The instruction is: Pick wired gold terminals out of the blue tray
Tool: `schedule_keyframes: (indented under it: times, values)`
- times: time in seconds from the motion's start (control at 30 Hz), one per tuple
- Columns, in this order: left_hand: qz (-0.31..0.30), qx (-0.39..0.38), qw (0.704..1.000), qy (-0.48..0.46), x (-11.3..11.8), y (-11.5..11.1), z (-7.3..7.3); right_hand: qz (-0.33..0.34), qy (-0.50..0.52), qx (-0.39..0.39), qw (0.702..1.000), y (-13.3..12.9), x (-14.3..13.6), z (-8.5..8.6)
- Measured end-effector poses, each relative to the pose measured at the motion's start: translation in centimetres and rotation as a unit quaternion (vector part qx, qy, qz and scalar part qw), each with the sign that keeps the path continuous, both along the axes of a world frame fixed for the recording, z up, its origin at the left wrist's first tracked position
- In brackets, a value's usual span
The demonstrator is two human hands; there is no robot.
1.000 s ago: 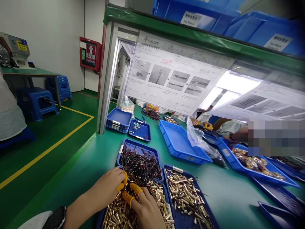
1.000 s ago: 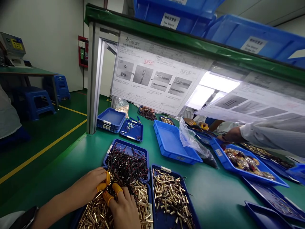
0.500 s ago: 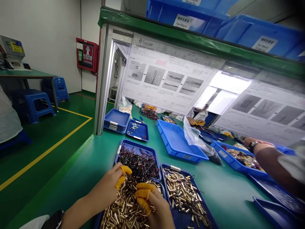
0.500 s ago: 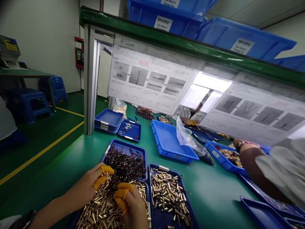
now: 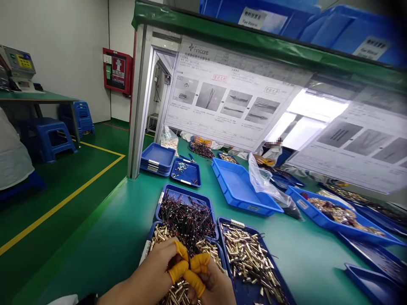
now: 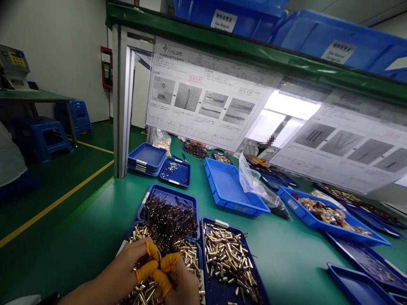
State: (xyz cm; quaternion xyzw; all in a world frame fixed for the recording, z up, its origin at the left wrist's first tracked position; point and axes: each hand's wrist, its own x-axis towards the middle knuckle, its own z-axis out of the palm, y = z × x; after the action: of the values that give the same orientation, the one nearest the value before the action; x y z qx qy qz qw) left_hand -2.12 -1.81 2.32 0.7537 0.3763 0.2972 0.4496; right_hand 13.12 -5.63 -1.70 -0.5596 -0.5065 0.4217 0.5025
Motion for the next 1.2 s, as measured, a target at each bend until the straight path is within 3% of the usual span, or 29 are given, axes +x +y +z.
schedule_keyframes:
  times: [0.23, 0.37, 0.57, 0.7, 0.9, 1.03, 1.2]
  values:
    - [0.005, -0.011, 1.000, -0.021, 0.0, 0.1, 0.1, 0.024, -0.076, -0.010, 0.997, -0.2, -0.3, 1.4]
    - [0.005, -0.037, 0.996, -0.075, 0.2, 0.1, 0.2, 0.052, -0.084, -0.022, 0.995, -0.2, -0.4, 1.4]
    - [0.008, -0.163, 0.972, -0.170, 0.3, 0.4, -0.7, 0.145, 0.094, -0.030, 0.984, 0.0, -0.3, 1.4]
    - [-0.014, -0.220, 0.953, -0.209, 0.4, 0.3, -0.8, 0.177, 0.140, -0.044, 0.973, 0.1, -0.2, 2.2]
    - [0.029, -0.154, 0.973, -0.170, -0.1, 0.3, -0.3, 0.101, 0.138, -0.052, 0.984, 0.1, -0.2, 2.0]
    - [0.049, -0.122, 0.985, -0.115, -0.4, 0.4, -0.6, 0.058, 0.055, -0.052, 0.995, 0.0, 0.1, 1.1]
    - [0.029, -0.015, 0.997, -0.067, -0.3, 0.3, -0.8, 0.013, -0.111, 0.033, 0.993, -0.3, 0.5, 0.9]
